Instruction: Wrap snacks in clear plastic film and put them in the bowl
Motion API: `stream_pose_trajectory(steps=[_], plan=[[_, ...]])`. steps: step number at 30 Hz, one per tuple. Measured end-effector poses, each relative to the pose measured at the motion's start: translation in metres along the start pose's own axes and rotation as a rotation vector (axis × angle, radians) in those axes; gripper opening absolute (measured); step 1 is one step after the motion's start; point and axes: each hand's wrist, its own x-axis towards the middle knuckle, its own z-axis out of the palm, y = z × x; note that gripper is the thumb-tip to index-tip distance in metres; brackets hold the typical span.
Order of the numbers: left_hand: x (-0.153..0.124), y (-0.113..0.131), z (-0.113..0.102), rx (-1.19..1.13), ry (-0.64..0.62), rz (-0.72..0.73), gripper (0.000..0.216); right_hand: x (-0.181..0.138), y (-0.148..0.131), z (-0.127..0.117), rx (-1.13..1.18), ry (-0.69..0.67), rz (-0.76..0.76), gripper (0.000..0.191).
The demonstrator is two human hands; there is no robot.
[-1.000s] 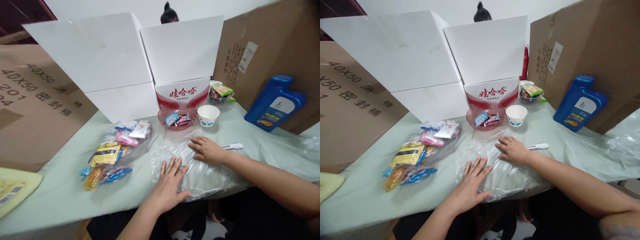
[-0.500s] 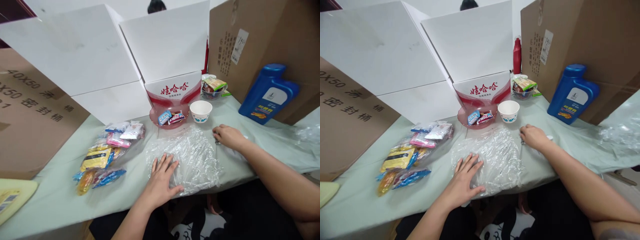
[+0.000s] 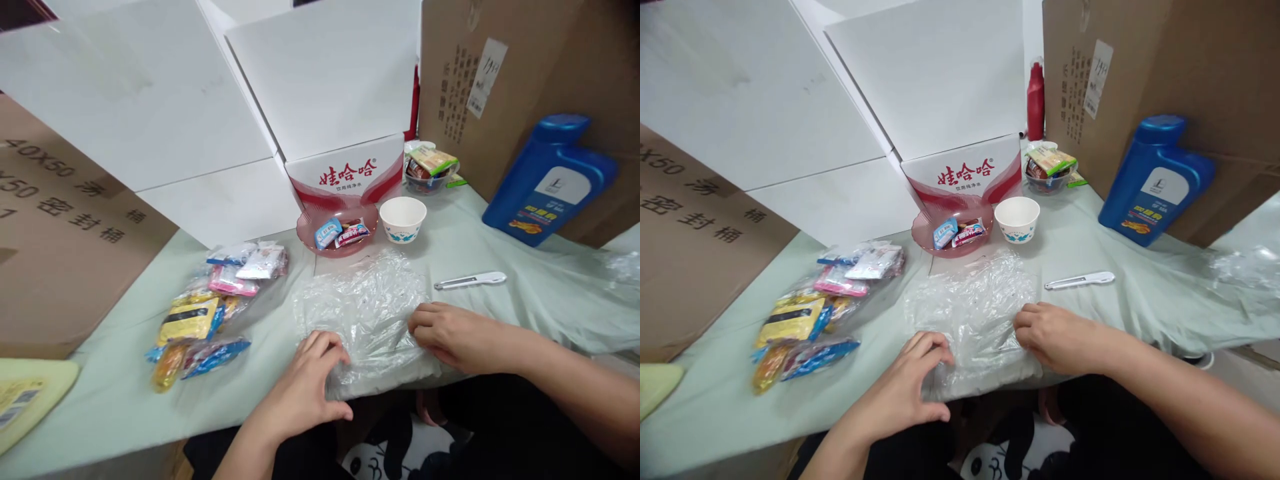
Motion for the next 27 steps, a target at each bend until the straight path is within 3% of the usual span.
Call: stream_pose_trajectory(steps=[3,9,11,15,19,23,27], plan=[[-0.010,-0.001,-0.004,-0.042,-0.064,-0.029,0.017,-0.007,0.001,-0.008,0.091,-0.014,0.039,0.019],[-0.011,-0.011,-0.027,-0.407,-0.020,-0.149,0.017,-0.009,0.010,-0.036,0.342,-0.088,0.158,0.010],[0.000,-0.015,-0.041,-0.493,-0.008,-0.207,0.018,0.000,0.021,-0.038,0.397,-0.032,0.254,0.002],[0.034,-0.033,-0.065,-0.555,0.025,-0.264,0.027,0.026,0.048,-0.029,0.447,0.155,0.417,0.011],[0.067,-0.062,-0.063,-0.631,0.237,-0.281,0.039,0.044,0.066,-0.013,0.182,0.322,0.552,0.017],[0.084,-0.084,-0.044,-0.579,0.532,-0.293,0.040,0.051,0.072,-0.001,-0.162,0.356,0.664,0.028],[0.086,-0.092,-0.032,-0.280,0.604,-0.299,0.031,0.054,0.074,0.005,-0.264,0.317,0.685,0.031]])
